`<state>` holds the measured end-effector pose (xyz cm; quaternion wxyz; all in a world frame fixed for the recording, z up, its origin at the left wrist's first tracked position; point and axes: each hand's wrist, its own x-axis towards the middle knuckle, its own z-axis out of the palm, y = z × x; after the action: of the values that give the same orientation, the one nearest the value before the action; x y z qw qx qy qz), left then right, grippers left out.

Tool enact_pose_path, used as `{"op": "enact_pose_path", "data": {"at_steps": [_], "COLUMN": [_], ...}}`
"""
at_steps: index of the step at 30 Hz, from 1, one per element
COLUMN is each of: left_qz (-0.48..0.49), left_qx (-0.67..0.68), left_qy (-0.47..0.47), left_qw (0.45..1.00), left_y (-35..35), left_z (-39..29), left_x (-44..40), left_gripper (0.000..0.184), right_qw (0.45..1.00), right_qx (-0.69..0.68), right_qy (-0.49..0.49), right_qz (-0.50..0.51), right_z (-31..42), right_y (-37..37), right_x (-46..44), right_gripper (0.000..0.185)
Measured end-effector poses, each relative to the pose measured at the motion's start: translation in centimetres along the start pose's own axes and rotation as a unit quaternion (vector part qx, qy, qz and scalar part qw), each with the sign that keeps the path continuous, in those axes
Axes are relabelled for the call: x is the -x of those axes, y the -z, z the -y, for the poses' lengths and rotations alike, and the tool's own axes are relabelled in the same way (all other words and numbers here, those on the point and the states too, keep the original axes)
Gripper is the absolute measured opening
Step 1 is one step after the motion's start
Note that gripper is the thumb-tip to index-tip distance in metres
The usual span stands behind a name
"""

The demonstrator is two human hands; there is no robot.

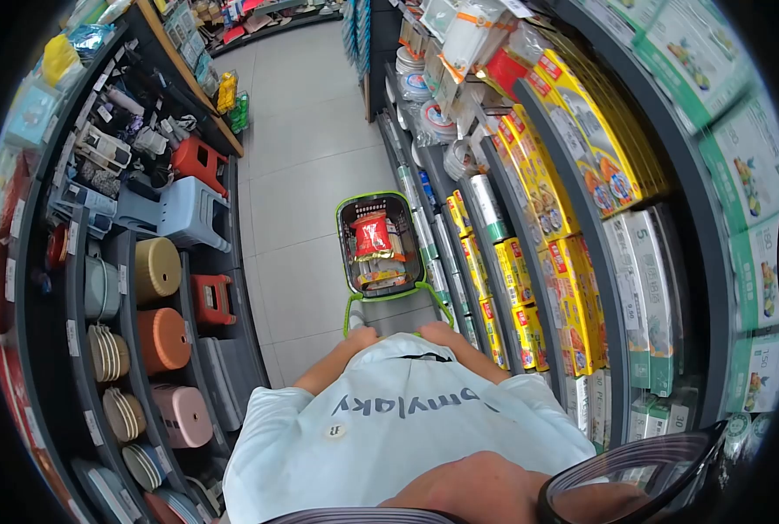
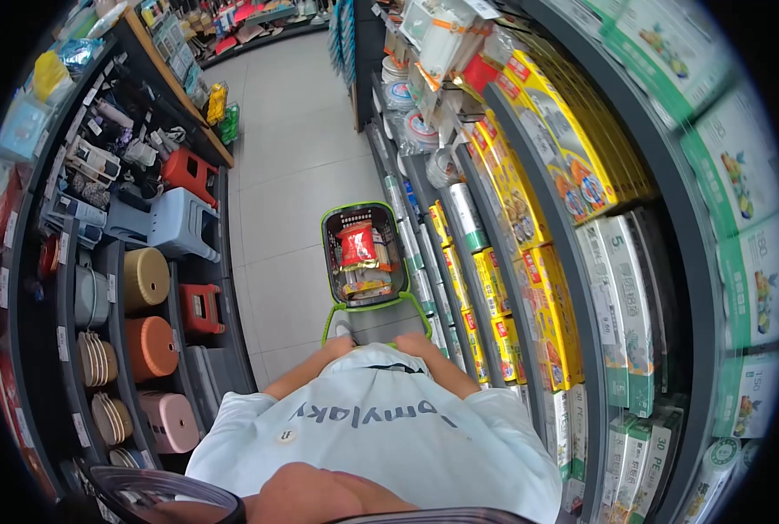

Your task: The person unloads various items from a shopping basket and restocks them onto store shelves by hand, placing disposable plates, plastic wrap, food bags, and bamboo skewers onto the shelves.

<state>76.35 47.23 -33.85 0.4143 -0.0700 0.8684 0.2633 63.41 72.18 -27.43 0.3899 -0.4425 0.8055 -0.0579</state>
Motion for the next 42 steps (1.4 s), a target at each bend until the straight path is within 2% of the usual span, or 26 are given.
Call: {"op": "enact_pose_path", "data": {"at_steps": [6, 8, 12, 17, 20, 32, 34, 42], "left_qz": [-0.05, -0.097, -0.094, -0.125, -0.127, -0.122, -0.117, -0.145], "left_qx": [0.005, 0.001, 0.011, 0.033, 0.015, 0.006, -0.005, -0.01], "left_qy": [-0.018, -0.047, -0.032, -0.024, -0.026, 0.002, 0.007, 0.008], "left_qw": [0.999, 0.994, 0.995, 0.991, 0.991, 0.993, 0.993, 0.989], "left_y": [4.6, 5.2, 6.4, 9.1, 10.2, 19.1, 21.2, 24.7], "left_z": [5.6, 7.5, 9.8, 9.6, 9.5, 5.3, 4.3, 2.8], "left_x": [0.7, 0.6, 0.2, 1.2, 1.1, -0.2, -0.2, -3.0], "left_gripper": [0.069, 0.071, 0.073, 0.079, 0.078, 0.086, 0.084, 0.081], "right_qw": [0.999, 0.998, 0.998, 0.997, 0.999, 1.0, 0.997, 0.998], "right_qx": [0.012, 0.013, 0.001, 0.004, 0.002, -0.009, -0.058, -0.066], "right_qy": [-0.026, -0.029, -0.033, -0.049, -0.045, -0.01, -0.042, -0.003], "right_qz": [0.029, 0.046, 0.046, 0.056, 0.027, 0.017, 0.034, -0.009], "right_z": [3.7, 4.9, 5.6, 6.3, 7.2, 2.8, 2.1, -1.9], "right_y": [2.8, 3.6, 3.9, 5.7, 7.7, 13.3, 14.6, 16.2], "right_x": [-6.4, -7.7, -11.1, -12.6, -12.2, -14.7, -14.9, -16.7], "right_gripper": [0.032, 0.032, 0.035, 0.038, 0.033, 0.031, 0.044, 0.043]}}
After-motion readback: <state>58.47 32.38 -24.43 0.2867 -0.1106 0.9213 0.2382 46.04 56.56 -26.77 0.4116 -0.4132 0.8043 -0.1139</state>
